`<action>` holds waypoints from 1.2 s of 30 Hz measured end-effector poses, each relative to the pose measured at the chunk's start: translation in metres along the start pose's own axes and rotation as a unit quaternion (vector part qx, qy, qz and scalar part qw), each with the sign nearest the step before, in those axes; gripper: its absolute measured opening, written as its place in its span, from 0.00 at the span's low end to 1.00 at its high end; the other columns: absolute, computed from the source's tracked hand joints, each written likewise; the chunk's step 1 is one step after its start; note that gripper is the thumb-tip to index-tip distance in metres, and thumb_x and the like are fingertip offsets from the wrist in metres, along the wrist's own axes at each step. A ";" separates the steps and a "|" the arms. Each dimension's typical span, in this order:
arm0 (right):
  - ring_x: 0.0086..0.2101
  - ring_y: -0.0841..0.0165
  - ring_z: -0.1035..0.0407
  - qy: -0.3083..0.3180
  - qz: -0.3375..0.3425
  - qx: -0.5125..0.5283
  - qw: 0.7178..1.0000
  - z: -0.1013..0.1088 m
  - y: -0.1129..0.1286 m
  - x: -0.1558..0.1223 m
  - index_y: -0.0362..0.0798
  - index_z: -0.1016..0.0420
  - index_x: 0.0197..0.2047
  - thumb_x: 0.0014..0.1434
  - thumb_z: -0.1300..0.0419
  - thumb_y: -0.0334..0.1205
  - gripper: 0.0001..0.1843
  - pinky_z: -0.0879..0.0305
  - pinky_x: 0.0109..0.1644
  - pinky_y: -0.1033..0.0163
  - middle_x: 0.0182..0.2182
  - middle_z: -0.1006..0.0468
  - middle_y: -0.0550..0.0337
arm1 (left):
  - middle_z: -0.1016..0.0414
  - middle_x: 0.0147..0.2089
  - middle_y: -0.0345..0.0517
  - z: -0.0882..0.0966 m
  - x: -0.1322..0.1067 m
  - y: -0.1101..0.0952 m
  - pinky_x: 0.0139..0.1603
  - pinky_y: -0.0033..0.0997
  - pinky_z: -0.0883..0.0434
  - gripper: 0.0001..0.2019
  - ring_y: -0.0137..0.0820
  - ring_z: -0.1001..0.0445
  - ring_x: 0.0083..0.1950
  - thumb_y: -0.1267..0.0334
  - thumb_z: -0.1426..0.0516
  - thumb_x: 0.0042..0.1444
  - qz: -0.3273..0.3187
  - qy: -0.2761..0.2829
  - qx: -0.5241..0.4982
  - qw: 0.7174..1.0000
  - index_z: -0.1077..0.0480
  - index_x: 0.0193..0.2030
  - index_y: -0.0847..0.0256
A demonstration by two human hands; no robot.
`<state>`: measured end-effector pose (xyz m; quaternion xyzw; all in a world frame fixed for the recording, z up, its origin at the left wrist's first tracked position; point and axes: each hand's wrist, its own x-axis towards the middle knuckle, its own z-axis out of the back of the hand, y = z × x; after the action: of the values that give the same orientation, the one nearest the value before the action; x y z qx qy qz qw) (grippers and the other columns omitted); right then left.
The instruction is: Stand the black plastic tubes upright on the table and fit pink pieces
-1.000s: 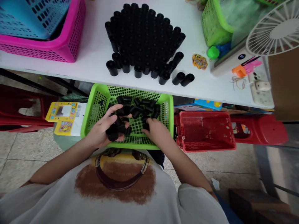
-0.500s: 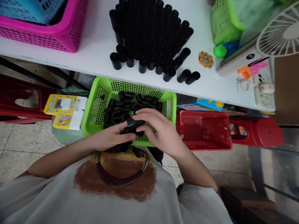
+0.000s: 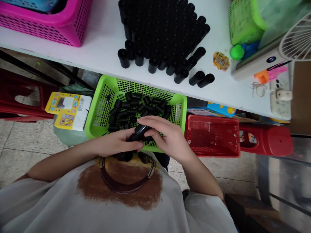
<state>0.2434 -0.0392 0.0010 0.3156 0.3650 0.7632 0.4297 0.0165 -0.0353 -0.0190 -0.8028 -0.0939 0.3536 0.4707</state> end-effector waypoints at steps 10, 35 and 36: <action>0.55 0.65 0.17 0.030 -0.009 0.036 0.999 0.003 -0.004 0.002 0.59 0.15 0.56 0.63 0.44 0.22 0.28 0.15 0.54 0.60 0.55 0.13 0.65 | 0.26 0.38 0.39 -0.004 0.000 0.002 0.39 0.29 0.28 0.15 0.28 0.28 0.37 0.56 0.33 0.60 0.017 0.055 -0.122 0.991 0.30 0.48 0.59; 0.65 0.60 0.25 0.186 0.067 0.001 0.980 0.018 -0.004 0.004 0.63 0.30 0.74 0.67 0.31 0.36 0.35 0.23 0.67 0.55 0.66 0.21 0.57 | 0.25 0.35 0.40 -0.004 0.003 0.004 0.26 0.21 0.27 0.16 0.25 0.27 0.30 0.51 0.30 0.58 0.081 0.087 -0.223 0.968 0.23 0.41 0.62; 0.66 0.58 0.27 0.194 0.054 -0.013 0.979 0.018 -0.002 0.004 0.62 0.32 0.74 0.64 0.27 0.40 0.38 0.24 0.68 0.52 0.67 0.23 0.55 | 0.25 0.35 0.39 -0.004 0.003 0.005 0.25 0.21 0.27 0.18 0.24 0.27 0.29 0.50 0.29 0.57 0.085 0.087 -0.235 0.964 0.24 0.42 0.62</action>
<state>0.2571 -0.0302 0.0097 0.1754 0.4139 0.8368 0.3126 0.0205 -0.0392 -0.0237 -0.9236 -0.0638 0.2890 0.2436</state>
